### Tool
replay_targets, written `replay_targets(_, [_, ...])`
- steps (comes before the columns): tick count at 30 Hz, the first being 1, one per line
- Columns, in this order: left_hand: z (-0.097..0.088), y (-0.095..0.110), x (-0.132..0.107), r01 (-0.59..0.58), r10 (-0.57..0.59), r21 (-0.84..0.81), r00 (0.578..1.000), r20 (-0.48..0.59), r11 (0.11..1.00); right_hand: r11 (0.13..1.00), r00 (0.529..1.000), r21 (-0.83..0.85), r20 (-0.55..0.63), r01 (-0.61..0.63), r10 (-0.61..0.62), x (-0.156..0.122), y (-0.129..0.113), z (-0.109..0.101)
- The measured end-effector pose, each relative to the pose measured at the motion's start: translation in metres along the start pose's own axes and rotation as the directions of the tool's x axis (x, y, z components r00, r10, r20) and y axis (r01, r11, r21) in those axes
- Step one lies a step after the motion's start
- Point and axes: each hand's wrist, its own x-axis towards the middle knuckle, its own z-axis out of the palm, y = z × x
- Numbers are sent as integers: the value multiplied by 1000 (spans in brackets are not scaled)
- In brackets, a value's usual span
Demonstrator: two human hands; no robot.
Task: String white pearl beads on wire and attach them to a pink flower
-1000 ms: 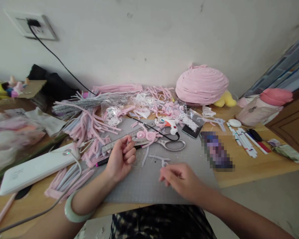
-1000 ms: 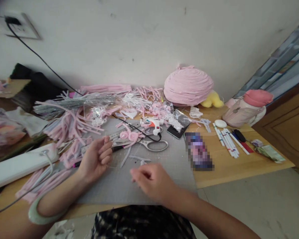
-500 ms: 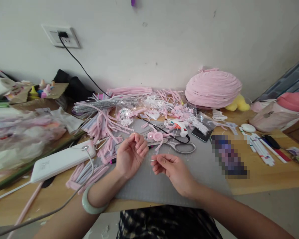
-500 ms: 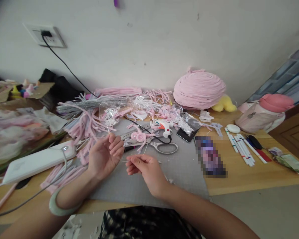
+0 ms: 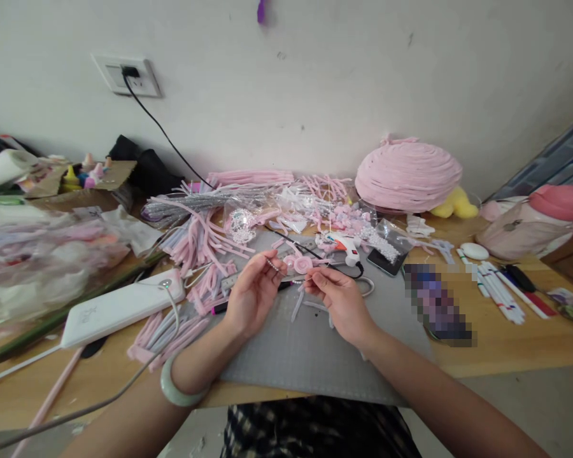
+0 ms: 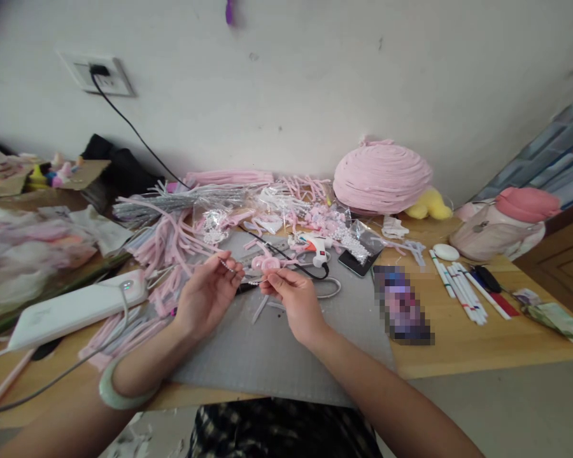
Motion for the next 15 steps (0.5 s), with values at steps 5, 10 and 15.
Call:
replay_targets(5, [4,2,4,-137,122,151,987,104,979,993,999,119,-37,-28,32,0,4,6])
replay_targets(10, [10,2,10,-171,123,351,980,157,921,978,998,209,-56,-20,32,5,-1,9])
replay_targets(15, [16,2,18,-143,65,509,984,169,849,974,993,225,-117,27,0,10,-13,6])
